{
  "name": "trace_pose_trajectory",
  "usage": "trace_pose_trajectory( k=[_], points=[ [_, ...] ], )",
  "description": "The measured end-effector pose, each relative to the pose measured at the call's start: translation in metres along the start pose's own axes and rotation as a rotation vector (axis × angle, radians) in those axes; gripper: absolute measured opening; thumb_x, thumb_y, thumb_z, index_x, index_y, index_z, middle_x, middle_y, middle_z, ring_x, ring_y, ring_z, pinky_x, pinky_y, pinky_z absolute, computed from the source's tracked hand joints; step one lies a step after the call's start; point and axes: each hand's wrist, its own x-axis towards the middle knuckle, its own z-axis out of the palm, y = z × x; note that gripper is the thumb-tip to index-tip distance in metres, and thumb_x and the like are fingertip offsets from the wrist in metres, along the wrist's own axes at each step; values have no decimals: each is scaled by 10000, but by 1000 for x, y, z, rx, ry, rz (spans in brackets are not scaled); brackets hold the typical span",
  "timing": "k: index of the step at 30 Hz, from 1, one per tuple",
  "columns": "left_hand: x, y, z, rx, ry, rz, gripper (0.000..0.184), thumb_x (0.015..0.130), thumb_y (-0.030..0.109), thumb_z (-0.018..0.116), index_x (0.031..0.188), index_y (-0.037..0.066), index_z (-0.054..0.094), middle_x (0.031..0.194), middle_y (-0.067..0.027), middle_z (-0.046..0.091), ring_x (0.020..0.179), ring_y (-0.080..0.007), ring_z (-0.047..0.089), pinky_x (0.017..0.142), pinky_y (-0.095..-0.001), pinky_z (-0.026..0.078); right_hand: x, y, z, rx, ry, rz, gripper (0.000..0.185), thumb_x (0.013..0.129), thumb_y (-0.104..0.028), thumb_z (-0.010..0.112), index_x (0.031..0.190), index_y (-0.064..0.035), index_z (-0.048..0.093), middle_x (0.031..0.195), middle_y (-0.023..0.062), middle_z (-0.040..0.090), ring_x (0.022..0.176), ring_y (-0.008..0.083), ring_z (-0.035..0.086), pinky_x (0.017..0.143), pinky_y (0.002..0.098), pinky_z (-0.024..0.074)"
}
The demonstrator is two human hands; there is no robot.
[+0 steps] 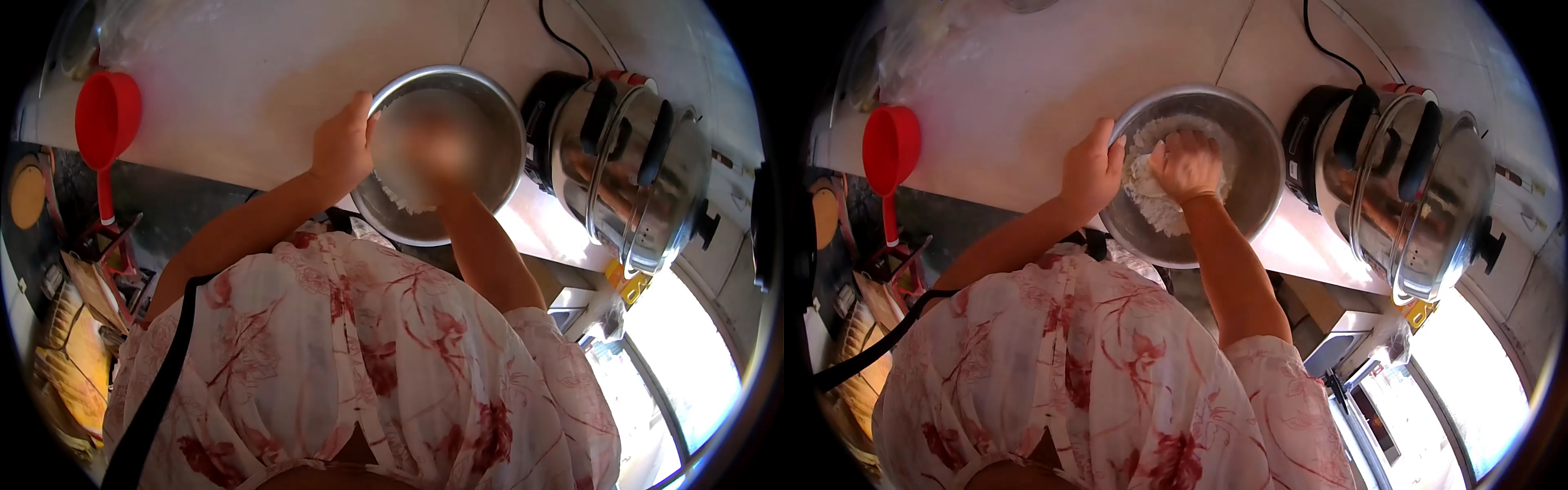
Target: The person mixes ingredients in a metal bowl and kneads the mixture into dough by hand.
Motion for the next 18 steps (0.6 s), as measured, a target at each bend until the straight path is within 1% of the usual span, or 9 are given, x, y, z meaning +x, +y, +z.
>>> trace_pose_trajectory(
  k=[2, 4, 5, 7, 11, 13, 14, 16, 18],
  points=[
    [-1, 0, -1, 3, 5, -11, 128, 878, 117, 542, 957, 42, 475, 659, -201, 561, 622, -423, 561, 523, -468, 419, 3, 4, 7, 16, -37, 44, 172, 735, -245, 589, 641, -101, 579, 681, 98, 594, 645, 303, 589, 629, 431, 474],
    [0, 1, 0, 5, 9, -22, 126, 879, 118, 540, 956, 44, 474, 659, -201, 558, 622, -423, 560, 521, -467, 418, 6, 5, 10, -35, -67, 125, 208, 771, -267, 571, 653, -99, 605, 636, 121, 611, 581, 323, 598, 580, 446, 490],
    [0, 1, 0, 6, 7, -35, 123, 880, 122, 538, 955, 48, 475, 662, -201, 557, 623, -421, 559, 523, -467, 418, 8, 6, 10, -31, -68, 122, 208, 771, -267, 571, 653, -99, 605, 636, 121, 611, 581, 323, 598, 580, 446, 490],
    [0, 2, 0, 12, 14, -49, 121, 881, 126, 537, 954, 51, 476, 665, -201, 557, 624, -420, 559, 525, -466, 418, 15, 8, 6, -8, -163, 169, 232, 803, -292, 554, 686, -107, 629, 621, 136, 622, 564, 336, 612, 541, 459, 500],
    [0, 3, 2, 31, 33, -60, 113, 885, 132, 533, 957, 62, 482, 672, -192, 559, 637, -412, 562, 539, -462, 422, 21, 10, 8, -24, -122, 139, 241, 826, -300, 535, 698, -122, 634, 621, 139, 627, 566, 343, 621, 547, 456, 506],
    [0, 1, 5, 41, 59, -58, 112, 886, 133, 532, 960, 64, 484, 674, -188, 561, 640, -408, 563, 545, -460, 425, 24, 11, 7, 8, -154, 191, 256, 844, -308, 514, 723, -121, 640, 636, 150, 632, 584, 354, 623, 559, 465, 506],
    [0, 0, 7, 46, 70, -51, 115, 886, 137, 534, 962, 65, 485, 678, -184, 566, 645, -404, 567, 549, -459, 426, 26, 11, 6, 13, -146, 175, 256, 844, -308, 514, 723, -121, 640, 636, 150, 632, 584, 354, 623, 559, 465, 506],
    [0, -1, 8, 50, 90, -42, 119, 887, 142, 536, 965, 66, 487, 681, -180, 571, 651, -400, 571, 553, -457, 427, 25, 10, 3, -28, -205, 247, 267, 858, -317, 499, 759, -118, 647, 669, 164, 639, 612, 365, 626, 581, 469, 509],
    [1, 1, 7, 122, 77, -54, 134, 888, 164, 538, 964, 66, 486, 696, -175, 587, 659, -392, 579, 567, -466, 433, 20, 11, 2, -25, -182, 236, 270, 863, -314, 495, 762, -112, 644, 688, 170, 641, 624, 371, 626, 588, 474, 508]
  ],
)
